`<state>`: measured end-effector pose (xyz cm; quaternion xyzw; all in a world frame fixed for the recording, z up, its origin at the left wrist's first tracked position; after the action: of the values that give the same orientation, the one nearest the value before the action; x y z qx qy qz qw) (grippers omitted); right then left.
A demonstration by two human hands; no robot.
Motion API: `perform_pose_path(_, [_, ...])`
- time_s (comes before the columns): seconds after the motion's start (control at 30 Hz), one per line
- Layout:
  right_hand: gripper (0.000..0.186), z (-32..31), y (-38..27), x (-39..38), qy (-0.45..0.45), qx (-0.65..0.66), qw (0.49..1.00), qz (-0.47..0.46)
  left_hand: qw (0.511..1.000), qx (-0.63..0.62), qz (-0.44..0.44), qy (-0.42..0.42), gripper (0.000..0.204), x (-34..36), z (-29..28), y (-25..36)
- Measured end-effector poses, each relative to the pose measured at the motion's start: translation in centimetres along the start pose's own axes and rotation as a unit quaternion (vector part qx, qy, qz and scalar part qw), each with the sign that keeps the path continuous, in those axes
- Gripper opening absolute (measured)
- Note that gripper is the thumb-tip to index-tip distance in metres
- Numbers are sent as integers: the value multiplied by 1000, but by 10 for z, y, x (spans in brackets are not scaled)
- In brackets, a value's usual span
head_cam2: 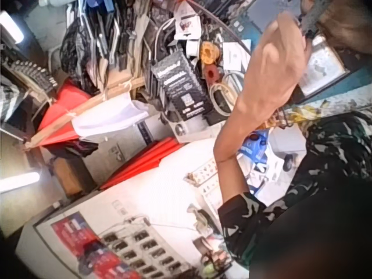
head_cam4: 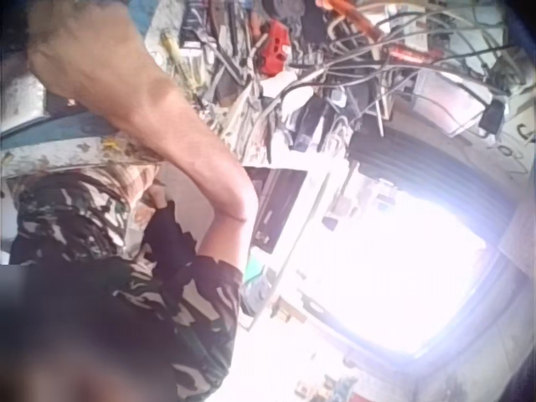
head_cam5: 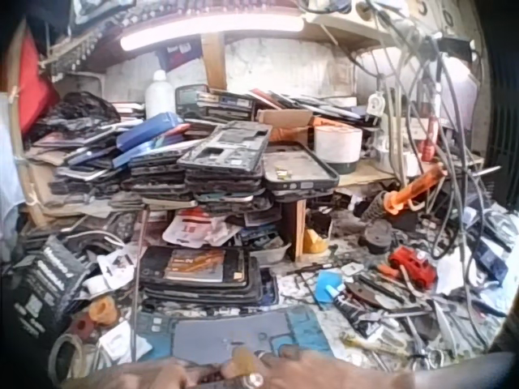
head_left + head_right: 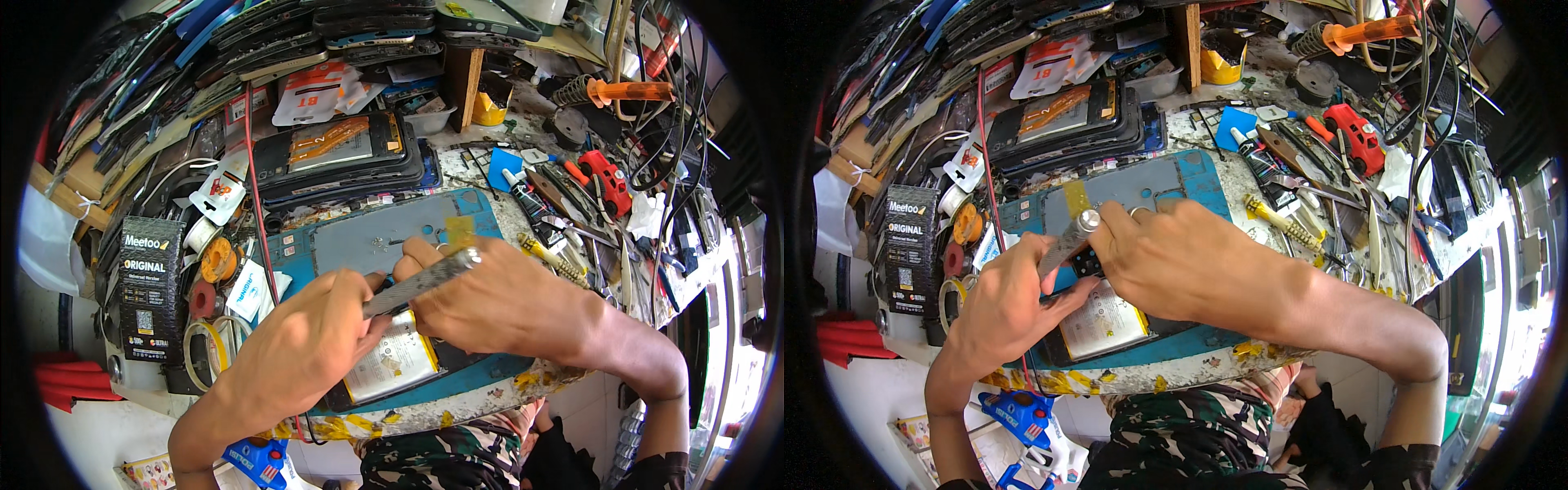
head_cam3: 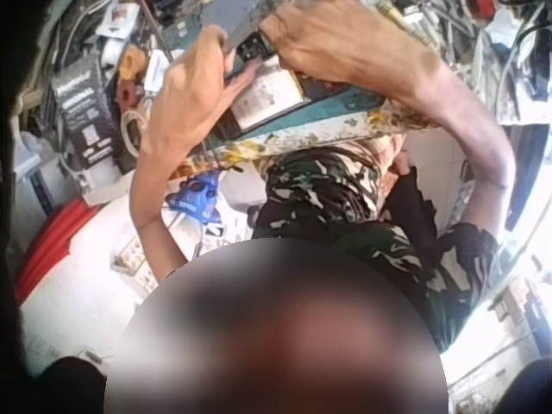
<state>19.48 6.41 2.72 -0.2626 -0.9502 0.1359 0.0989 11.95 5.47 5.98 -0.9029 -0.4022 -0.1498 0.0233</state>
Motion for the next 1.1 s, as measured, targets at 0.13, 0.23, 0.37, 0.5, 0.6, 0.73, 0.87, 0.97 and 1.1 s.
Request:
perform_pose_path(0.13, [22,-7,13,13,34,79,996,3,993,-48,-105,-12,39,-14,1,-36])
perform_pose_path(0.23, [22,-3,19,28,36,119,992,-10,989,-50,-137,25,42,-27,-10,-51])
perform_pose_path(0.37, [21,9,12,53,46,64,996,-38,987,-40,-147,49,42,-39,-17,-56])
perform_pose_path(0.5, [18,17,7,67,46,1,998,-52,988,-44,-145,34,44,-45,-17,-58])
perform_pose_path(0.6, [15,17,13,66,42,25,998,-39,988,-37,-152,8,44,-47,-14,-60])
perform_pose_path(0.73, [17,5,16,61,53,51,997,-39,988,-50,-144,1,43,-43,-10,-61])
perform_pose_path(0.87, [22,-22,27,57,97,192,977,-3,989,-46,-138,-11,43,-43,-5,-60])
perform_pose_path(0.97, [27,-50,33,51,182,473,862,-10,989,-60,-135,-18,44,-43,-3,-59])
perform_pose_path(1.1, [28,-75,11,41,214,517,824,-93,979,-114,-168,-33,53,-45,2,-64])
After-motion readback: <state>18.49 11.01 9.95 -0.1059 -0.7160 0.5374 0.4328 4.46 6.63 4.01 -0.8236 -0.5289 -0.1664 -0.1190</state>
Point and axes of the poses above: each hand's wrist, its own x-axis towards the middle knuckle, its own z-axis out of the palm, y = z × x, the point moved 10 cm from there along x, towards the middle knuckle, and after that the axes turned 14 degrees about x, right-handed, at the moved point
